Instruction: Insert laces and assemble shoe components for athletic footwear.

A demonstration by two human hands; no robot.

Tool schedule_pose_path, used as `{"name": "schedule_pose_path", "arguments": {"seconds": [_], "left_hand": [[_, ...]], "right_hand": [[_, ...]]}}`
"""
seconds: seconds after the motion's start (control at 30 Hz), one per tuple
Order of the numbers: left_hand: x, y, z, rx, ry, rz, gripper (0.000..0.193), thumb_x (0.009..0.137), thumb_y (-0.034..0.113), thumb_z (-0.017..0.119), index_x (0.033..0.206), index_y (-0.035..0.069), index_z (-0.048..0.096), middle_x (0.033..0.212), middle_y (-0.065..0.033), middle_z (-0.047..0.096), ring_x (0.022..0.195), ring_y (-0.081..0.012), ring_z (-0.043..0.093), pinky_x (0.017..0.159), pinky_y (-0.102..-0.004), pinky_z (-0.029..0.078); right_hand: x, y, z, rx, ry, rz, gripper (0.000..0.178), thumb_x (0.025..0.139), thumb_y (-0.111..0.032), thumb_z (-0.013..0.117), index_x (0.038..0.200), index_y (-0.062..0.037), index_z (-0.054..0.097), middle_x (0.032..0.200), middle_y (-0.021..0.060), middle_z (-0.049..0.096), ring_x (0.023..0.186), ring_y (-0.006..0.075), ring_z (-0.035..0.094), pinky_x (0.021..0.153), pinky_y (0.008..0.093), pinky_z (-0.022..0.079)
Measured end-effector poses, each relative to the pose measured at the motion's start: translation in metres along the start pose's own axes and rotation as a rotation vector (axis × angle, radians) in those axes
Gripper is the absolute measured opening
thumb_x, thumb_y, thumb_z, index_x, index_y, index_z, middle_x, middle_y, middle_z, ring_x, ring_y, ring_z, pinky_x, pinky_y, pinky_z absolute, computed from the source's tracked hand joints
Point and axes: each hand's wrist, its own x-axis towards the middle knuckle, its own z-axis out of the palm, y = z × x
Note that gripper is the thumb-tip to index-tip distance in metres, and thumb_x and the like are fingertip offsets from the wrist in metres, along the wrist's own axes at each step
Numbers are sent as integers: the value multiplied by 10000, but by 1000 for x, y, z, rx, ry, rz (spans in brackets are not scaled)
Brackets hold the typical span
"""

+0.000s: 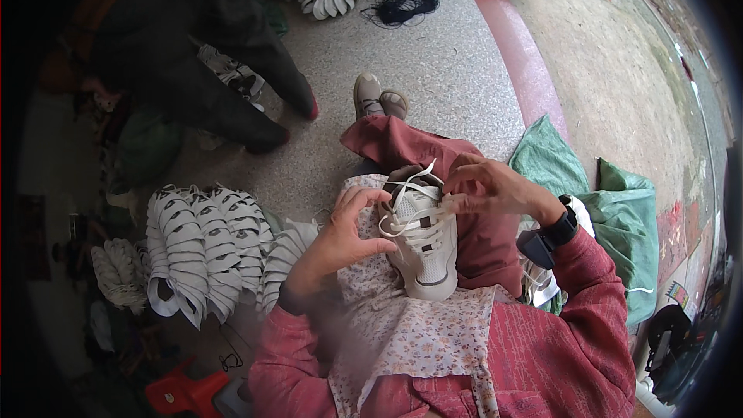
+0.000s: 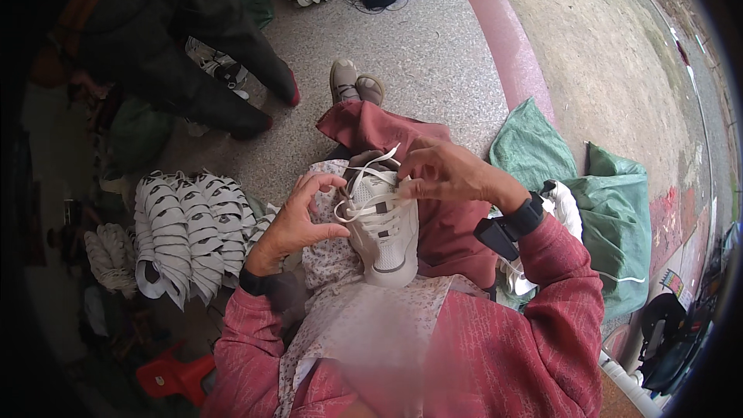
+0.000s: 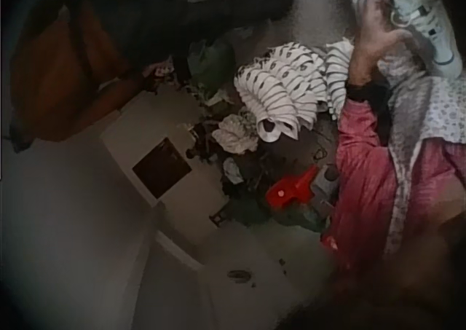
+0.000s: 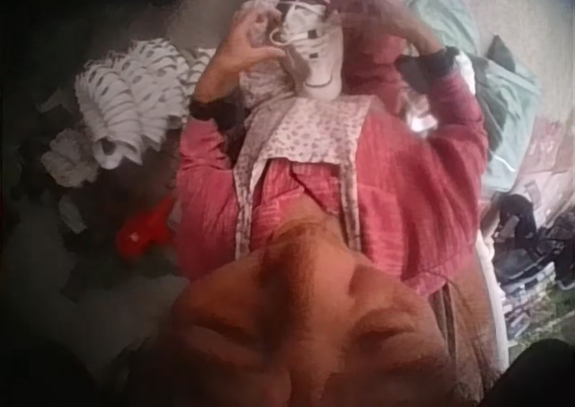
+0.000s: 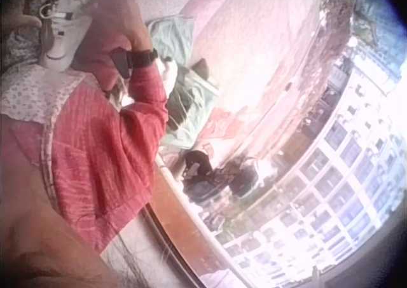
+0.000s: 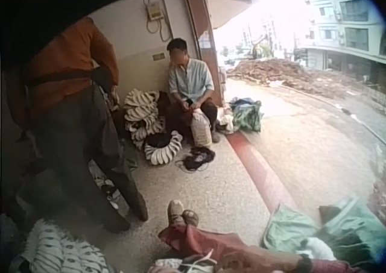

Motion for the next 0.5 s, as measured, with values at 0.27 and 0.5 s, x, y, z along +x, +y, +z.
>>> {"name": "schedule_pose_path", "arguments": {"seconds": [0.27, 0.5], "left_hand": [[-2, -11, -2, 204, -7, 216, 433, 678, 151, 837, 1084, 127, 688, 1149, -18, 532, 1089, -196, 491, 896, -313, 426], [5, -23, 1, 189, 27, 239, 234, 722, 105, 789, 933, 83, 692, 1062, -45, 558, 1064, -231, 502, 956, -348, 405]], "right_hand": [[39, 9, 19, -28, -12, -192, 174, 847, -182, 704, 996, -93, 710, 897, 57, 570, 850, 225, 588, 727, 354, 473], [65, 3, 54, -317, -46, -289, 67, 795, -197, 683, 855, -168, 693, 887, 33, 550, 803, 256, 629, 661, 388, 513]]}}
